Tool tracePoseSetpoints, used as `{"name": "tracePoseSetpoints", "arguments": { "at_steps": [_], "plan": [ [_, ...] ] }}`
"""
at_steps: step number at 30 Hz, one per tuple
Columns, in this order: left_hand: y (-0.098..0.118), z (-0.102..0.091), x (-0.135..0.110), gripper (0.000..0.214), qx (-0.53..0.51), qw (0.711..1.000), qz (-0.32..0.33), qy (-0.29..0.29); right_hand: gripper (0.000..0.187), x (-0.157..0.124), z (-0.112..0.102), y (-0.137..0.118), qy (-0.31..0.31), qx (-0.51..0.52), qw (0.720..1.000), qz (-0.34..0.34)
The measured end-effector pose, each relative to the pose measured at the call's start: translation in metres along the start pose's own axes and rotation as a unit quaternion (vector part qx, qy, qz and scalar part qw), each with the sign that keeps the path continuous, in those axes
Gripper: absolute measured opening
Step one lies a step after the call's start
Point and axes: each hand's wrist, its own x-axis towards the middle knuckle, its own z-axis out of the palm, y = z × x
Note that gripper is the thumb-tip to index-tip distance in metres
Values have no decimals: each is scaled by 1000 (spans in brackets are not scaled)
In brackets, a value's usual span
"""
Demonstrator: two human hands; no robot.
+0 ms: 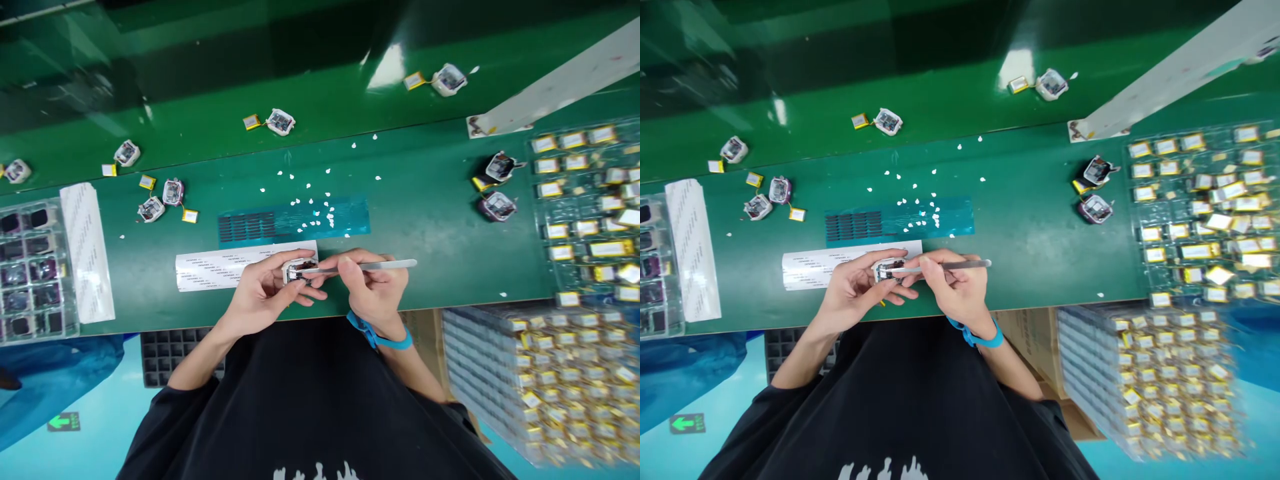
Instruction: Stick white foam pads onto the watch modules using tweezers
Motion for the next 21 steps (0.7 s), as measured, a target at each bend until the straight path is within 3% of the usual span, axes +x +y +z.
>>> {"name": "tracePoseSetpoints", "arguments": {
  "at_steps": [13,21],
  "plan": [
    [-10,4,4,32,0,998,44,34,21,-3,2,-1,33,-67,993,-96],
    [-8,5,3,29,-24,998,43,24,21,-2,1,-2,30,-99,989,-108]
  ]
}}
